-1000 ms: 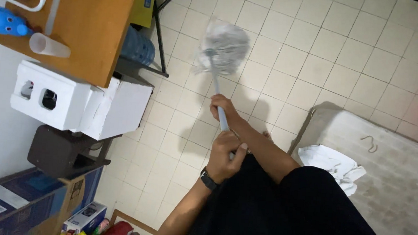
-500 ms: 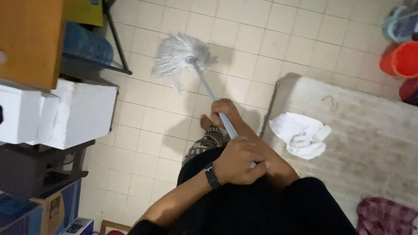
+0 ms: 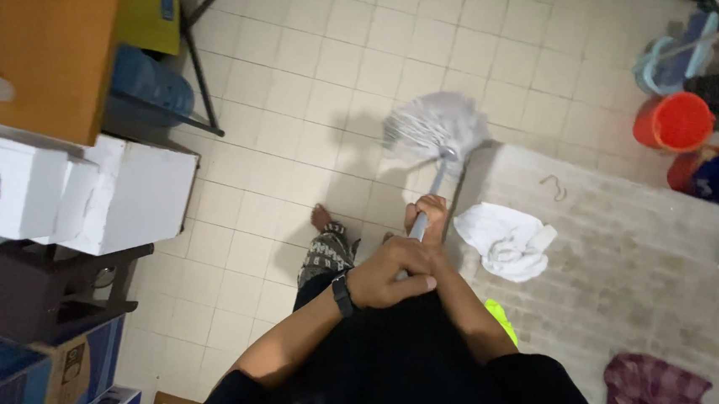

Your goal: The person mops a tiled floor in a cluttered room using a grey duster mop. They move the mop back and forth across the floor, navigating around a bed, a desk, and various items on the floor.

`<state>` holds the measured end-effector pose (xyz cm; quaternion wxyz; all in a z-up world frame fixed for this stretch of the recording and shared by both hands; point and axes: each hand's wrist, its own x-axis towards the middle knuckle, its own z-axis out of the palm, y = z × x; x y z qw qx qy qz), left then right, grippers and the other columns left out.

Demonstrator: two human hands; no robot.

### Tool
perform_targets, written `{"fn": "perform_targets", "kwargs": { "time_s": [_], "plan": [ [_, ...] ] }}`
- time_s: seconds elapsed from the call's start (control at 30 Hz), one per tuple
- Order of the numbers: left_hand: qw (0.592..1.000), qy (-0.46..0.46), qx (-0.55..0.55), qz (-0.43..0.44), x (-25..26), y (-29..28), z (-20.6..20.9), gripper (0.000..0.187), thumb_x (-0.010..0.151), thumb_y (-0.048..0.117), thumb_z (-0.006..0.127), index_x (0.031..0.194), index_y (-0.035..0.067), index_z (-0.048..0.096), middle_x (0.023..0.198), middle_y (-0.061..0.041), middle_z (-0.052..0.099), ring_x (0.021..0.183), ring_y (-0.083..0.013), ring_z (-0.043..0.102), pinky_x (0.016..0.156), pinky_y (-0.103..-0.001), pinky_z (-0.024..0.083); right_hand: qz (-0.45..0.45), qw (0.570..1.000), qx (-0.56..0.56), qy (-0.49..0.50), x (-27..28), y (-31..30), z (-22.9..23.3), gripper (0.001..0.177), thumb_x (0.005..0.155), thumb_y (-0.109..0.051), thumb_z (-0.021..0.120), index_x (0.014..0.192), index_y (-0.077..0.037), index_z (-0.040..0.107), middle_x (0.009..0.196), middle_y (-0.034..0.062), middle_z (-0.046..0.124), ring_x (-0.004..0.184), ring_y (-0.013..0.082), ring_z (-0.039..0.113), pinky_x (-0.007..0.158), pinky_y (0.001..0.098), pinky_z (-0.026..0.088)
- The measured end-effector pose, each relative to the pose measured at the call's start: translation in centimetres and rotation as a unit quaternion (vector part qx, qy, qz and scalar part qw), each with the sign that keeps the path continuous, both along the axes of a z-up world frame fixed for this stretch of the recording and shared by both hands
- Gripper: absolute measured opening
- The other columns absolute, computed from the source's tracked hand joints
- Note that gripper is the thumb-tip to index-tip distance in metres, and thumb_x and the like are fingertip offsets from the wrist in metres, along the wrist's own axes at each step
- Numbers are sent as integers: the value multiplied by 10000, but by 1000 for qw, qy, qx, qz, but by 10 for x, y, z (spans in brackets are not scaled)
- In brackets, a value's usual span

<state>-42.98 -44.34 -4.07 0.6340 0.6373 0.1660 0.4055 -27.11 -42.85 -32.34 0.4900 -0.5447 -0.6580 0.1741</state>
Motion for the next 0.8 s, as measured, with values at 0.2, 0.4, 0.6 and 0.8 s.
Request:
{"fn": "perform_targets", "kwargs": {
  "time_s": [0.2,0.4,0.6,0.8],
  "plan": [
    [996,-14,-3,93,-94,28,-12,496,946,64,594,475,136,458,446,21,424,451,-124,386,569,-284,367,42,999,10,25,-87,55,-37,465,879,-107,638,507,-179,369,464,-29,460,462,212,463,728,307,385],
    [980,34,54,186,-230,69,-25,466,941,103,630,507,106,458,470,-49,431,449,-282,454,575,-367,395,141,990,8,19,-259,145,-9,449,850,-17,614,512,-141,345,459,23,463,462,253,469,703,317,372],
    [923,134,48,357,-342,106,-86,474,994,131,575,534,113,464,492,-34,432,509,-235,480,790,-360,442,183,982,-43,1,-429,212,1,245,850,0,635,743,-111,445,806,149,530,767,365,558,774,441,466],
    [866,186,23,464,-386,130,-137,486,1009,127,551,527,122,484,504,-12,515,591,-184,576,952,-374,424,202,962,-185,8,-512,246,-17,273,898,-20,708,1149,-2,604,1278,366,614,1230,539,579,980,626,526]
  ]
}}
